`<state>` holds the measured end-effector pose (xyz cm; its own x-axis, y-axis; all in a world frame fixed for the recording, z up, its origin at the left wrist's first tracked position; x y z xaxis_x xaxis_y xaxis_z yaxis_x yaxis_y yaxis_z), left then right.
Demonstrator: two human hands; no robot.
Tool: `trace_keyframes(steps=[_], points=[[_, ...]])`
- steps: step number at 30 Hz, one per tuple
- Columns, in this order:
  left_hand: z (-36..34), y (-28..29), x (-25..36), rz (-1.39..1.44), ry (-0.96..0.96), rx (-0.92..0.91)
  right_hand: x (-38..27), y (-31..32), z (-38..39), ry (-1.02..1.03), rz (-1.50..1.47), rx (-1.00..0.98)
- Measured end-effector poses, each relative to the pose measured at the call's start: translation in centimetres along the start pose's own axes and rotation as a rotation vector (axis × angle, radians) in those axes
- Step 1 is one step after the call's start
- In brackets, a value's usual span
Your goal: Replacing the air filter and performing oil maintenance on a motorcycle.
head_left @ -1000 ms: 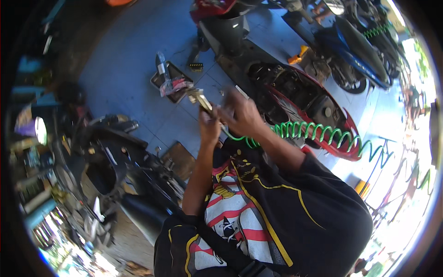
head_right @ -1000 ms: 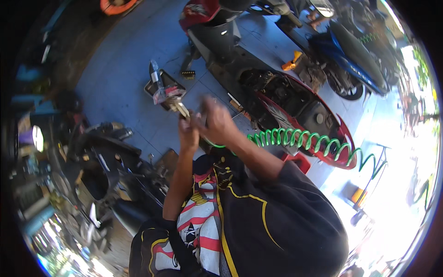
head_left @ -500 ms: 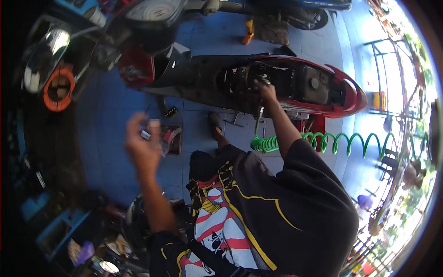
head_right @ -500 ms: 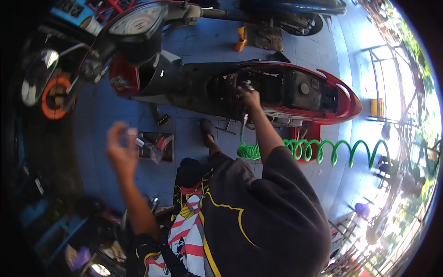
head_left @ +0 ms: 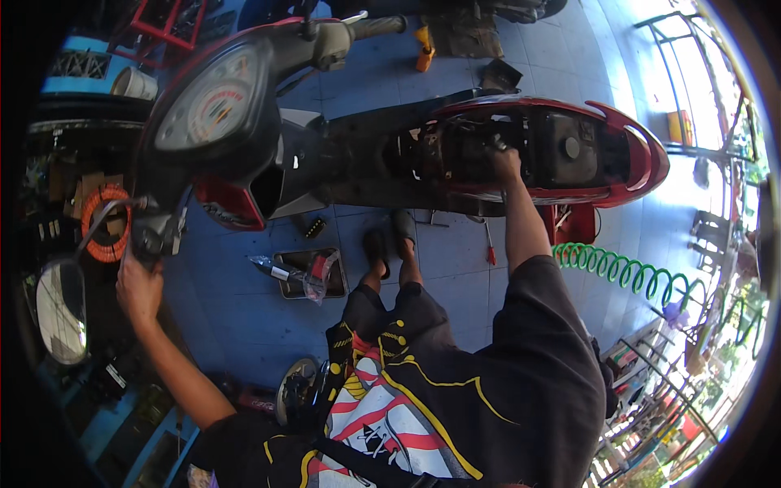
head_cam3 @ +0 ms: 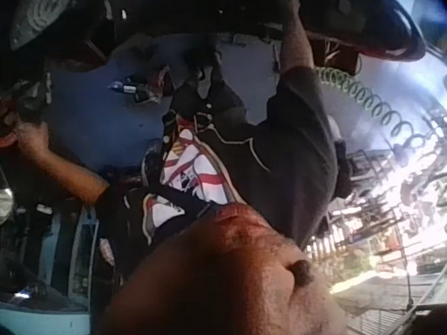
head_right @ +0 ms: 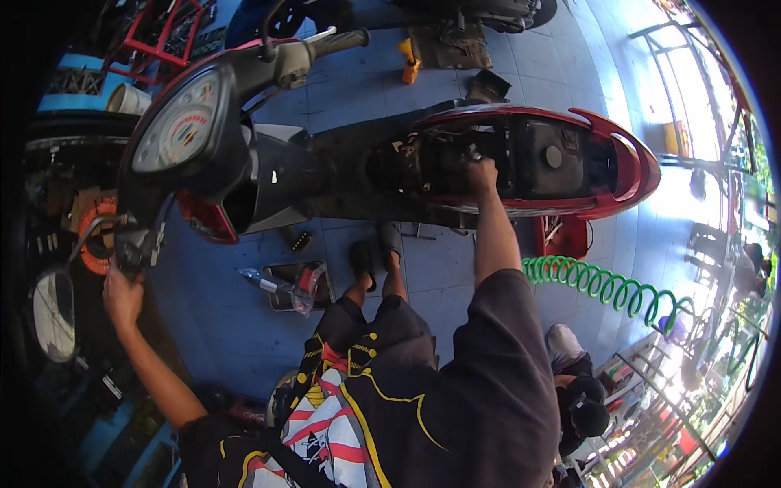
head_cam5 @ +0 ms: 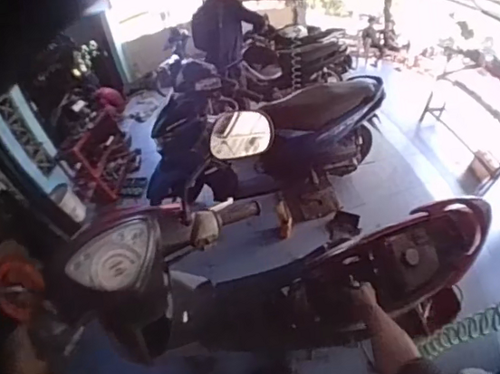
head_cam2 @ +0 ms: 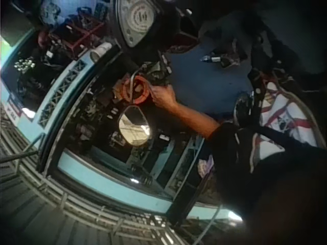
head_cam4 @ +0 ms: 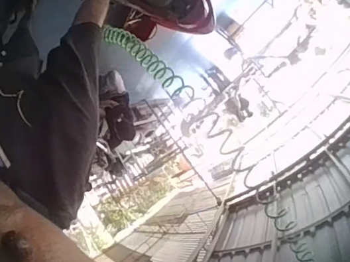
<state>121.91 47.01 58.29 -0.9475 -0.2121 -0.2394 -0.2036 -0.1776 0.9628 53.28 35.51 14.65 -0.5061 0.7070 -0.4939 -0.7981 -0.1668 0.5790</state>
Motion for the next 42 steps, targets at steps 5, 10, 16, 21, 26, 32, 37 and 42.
trace_keyframes(steps=[5, 10, 16, 21, 26, 32, 37, 42], points=[[0.0, -0.3, -0.1, -0.037, 0.036, -0.027, -1.8, 2.1, -3.6, -0.039, -0.128, 0.440], [-0.2, -0.6, -0.1, -0.051, 0.098, -0.044, -5.2, 3.6, -2.7, -0.072, -0.134, 0.485], [0.0, 0.4, 1.0, -0.095, 0.158, -0.077, -3.1, 7.1, -2.6, -0.003, -0.145, 0.752], [0.0, -0.3, 0.8, -0.094, 0.112, -0.042, -2.8, 14.0, 0.2, -0.063, -0.685, 0.272], [-0.1, -1.3, -0.9, -0.093, 0.150, -0.063, -1.1, 19.3, 1.1, -0.077, -0.516, 0.307], [-0.2, -1.2, -1.2, -0.122, 0.172, -0.094, 1.8, 24.2, 4.8, -0.193, -0.440, 0.557], [-0.4, -1.9, -1.8, -0.148, 0.155, -0.035, 8.8, 28.4, 6.6, 0.009, 0.041, 1.158], [-0.7, -1.0, -0.6, -0.143, 0.157, -0.098, 14.4, 32.3, 7.0, -0.432, -0.442, 0.880]])
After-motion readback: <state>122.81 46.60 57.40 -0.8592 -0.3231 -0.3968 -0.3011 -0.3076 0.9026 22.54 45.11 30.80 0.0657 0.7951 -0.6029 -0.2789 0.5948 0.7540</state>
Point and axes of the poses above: each hand's wrist, its own z-axis away from the middle knuckle, its own y-axis out of the back of the hand, x = y × z, the point moved 2 cm from there along -z, towards the middle knuckle, and after that the axes turned 13 degrees about -y, right-handed, at the moved point
